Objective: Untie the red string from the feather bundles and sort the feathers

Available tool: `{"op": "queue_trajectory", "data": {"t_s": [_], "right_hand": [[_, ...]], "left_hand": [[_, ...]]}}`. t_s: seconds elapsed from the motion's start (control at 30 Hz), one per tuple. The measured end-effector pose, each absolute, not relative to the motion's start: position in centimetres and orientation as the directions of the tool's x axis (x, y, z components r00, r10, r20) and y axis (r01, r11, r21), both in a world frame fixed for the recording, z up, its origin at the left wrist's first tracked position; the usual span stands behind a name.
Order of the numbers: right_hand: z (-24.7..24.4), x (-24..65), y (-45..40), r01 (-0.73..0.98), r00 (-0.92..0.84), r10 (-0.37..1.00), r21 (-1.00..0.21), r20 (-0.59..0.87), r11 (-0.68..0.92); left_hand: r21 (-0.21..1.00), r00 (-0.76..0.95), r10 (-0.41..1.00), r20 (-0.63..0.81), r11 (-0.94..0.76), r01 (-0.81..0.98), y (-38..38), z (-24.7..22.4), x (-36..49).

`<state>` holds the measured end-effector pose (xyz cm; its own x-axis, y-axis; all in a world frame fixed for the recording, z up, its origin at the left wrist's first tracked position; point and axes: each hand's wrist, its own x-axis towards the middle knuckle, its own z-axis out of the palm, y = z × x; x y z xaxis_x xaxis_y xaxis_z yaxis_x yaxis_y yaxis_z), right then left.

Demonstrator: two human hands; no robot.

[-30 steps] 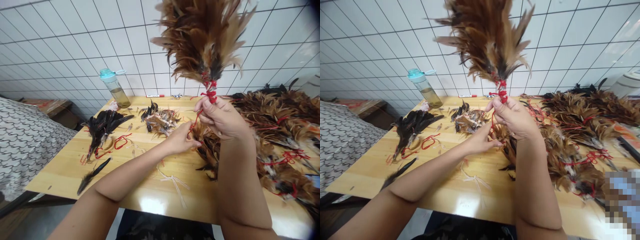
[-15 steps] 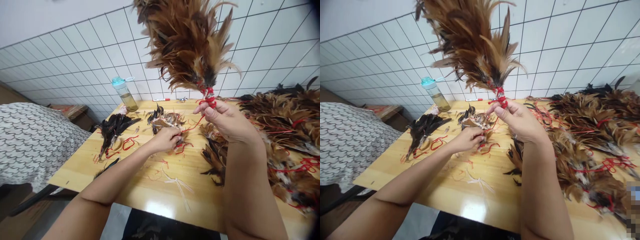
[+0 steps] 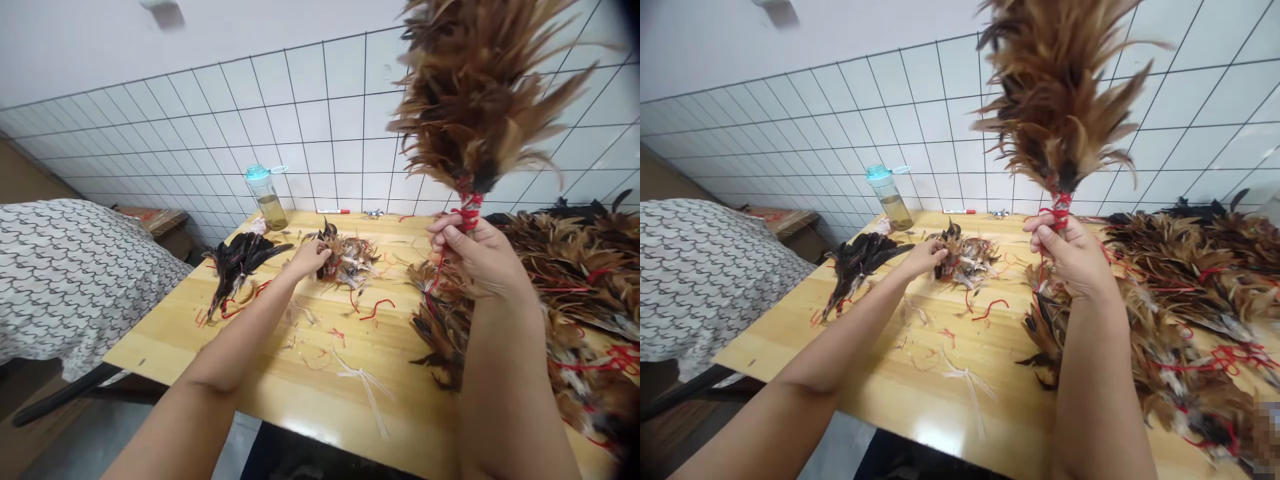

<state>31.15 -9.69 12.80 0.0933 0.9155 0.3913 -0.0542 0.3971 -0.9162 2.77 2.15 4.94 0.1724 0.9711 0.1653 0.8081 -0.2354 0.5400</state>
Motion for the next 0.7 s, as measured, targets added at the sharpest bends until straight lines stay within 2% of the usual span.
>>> {"op": "queue_trajectory", "data": {"t_s": [0.13,0.2,0.4,0.47,0.57,0.63,0.7], "right_hand": [[12.3,30.4,-9.1,0.000,0.119,0.909,-0.915,0.400,0.403],[11.8,29.4,-8.8,0.059,0.070,0.914,-0.916,0.400,0.396],[9.2,25.2,-8.7,0.110,-0.010,0.955,-0.949,0.297,0.296],[7.6,23.8,-9.1,0.091,0.043,0.967,-0.965,0.249,0.245],[4.9,22.0,-10.0,0.069,0.127,0.978,-0.985,0.165,0.157],[3.4,21.3,-10.5,0.034,0.205,0.973,-0.994,0.107,0.102],[2.5,21.0,-10.9,0.013,0.269,0.960,-0.997,0.082,0.082]], "left_hand": [[0.529,0.179,0.901,0.396,-0.383,0.757,0.6,5.9,2.8],[0.556,0.206,0.877,0.433,-0.440,0.705,-0.2,6.6,2.6],[0.566,0.252,0.907,0.337,-0.409,0.716,-0.9,6.2,1.1],[0.589,0.267,0.908,0.322,-0.413,0.694,-1.0,5.6,0.9],[0.741,0.383,0.885,0.265,-0.441,0.507,-1.9,4.9,1.4],[0.844,0.504,0.842,0.190,-0.403,0.354,-2.8,4.9,2.0],[0.887,0.578,0.804,0.139,-0.361,0.289,-3.6,4.9,2.7]]}}
